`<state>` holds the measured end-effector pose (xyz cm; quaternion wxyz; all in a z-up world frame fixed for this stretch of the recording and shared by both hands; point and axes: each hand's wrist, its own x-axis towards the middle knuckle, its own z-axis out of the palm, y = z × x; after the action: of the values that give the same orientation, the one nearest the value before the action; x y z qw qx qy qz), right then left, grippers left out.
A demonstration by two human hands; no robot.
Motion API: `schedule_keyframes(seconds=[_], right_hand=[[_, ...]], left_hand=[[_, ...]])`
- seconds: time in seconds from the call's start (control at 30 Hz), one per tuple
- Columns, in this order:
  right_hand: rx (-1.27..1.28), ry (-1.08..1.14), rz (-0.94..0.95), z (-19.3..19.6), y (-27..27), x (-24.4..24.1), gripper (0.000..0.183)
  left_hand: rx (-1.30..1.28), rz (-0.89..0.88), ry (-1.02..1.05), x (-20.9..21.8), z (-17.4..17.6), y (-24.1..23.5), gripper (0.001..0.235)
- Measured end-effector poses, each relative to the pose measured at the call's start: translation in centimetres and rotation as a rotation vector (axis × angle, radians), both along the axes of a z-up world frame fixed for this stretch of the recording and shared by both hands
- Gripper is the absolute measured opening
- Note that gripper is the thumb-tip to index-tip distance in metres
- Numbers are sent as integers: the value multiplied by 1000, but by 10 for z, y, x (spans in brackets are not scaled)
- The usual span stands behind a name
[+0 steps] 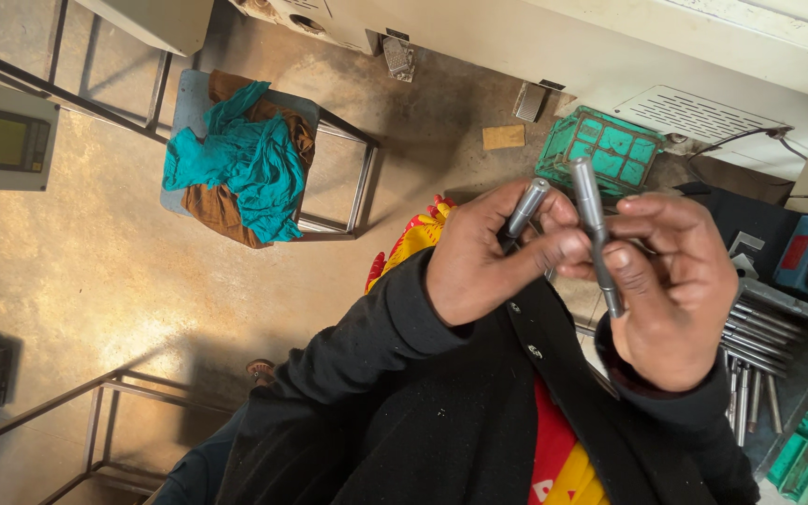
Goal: The person removes two cylindrical metal parts from a machine, places them on a scale, and then inspects them by hand. The person compares the two parts and places them into a green bin.
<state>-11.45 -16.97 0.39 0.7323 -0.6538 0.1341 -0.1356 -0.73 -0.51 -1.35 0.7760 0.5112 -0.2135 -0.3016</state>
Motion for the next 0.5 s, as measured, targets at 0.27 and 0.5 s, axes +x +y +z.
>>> schedule_keyframes(seconds=[0.27, 0.5], right_hand=[[-9, -62, 43, -2, 2, 4, 23], [409, 30, 110, -2, -10, 11, 26]], left_hand=[[-82, 9, 35, 1, -6, 0, 14], [217, 141, -225, 7, -3, 4, 11]])
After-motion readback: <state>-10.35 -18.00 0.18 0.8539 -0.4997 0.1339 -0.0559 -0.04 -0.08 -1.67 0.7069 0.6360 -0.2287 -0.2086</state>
